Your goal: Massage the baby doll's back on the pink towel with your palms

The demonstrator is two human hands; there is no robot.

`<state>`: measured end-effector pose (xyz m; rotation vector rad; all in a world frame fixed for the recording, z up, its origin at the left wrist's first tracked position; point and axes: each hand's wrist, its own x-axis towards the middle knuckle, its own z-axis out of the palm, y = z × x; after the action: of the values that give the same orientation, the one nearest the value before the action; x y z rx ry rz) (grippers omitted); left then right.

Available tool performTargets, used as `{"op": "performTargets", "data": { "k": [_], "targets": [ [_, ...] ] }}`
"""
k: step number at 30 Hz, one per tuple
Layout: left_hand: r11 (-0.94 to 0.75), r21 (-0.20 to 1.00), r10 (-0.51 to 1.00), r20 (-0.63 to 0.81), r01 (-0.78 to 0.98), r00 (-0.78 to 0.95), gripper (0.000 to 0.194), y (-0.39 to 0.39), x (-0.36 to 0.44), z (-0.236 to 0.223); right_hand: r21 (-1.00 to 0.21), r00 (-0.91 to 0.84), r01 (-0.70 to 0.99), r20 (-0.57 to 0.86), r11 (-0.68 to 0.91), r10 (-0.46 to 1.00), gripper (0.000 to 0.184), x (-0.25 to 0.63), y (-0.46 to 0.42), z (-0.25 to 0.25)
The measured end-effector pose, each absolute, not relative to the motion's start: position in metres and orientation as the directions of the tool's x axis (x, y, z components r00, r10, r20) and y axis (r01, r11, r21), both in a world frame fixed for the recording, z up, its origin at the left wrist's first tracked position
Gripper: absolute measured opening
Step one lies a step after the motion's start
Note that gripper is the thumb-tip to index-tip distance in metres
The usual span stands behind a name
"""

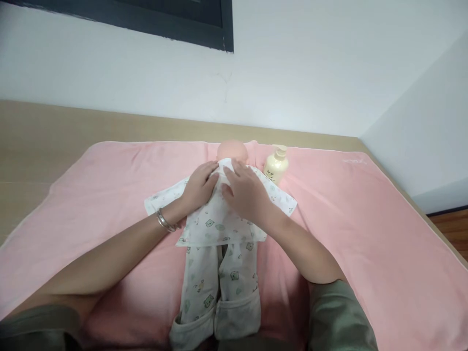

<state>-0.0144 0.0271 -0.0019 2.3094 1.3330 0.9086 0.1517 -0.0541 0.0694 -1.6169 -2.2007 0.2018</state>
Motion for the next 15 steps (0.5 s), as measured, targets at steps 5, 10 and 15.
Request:
{"op": "performTargets", "data": {
  "k": [5, 10, 15],
  "targets": [
    [-0.465, 0.665, 0.881, 0.414, 0.585, 0.229, 0.052, 0.029, 0.001, 0.022, -0.358, 0.009, 0.925, 0.347, 0.124, 0.938, 0.054, 0.194, -0.049, 0.104],
    [-0.208, 0.978, 0.893, 0.200, -0.025, 0.403, 0.064, 0.019, 0.054, 0.067, -0.360, 0.150, 0.933, 0.358, -0.013, 0.921, 0.059, 0.218, -0.031, 0.101],
    [0.099, 0.976, 0.860, 0.014, -0.192, 0.511, 0.078, 0.033, 0.101, 0.088, -0.293, 0.117, 0.956, 0.362, -0.006, 0.925, 0.059, 0.213, -0.023, 0.088]
  ]
}}
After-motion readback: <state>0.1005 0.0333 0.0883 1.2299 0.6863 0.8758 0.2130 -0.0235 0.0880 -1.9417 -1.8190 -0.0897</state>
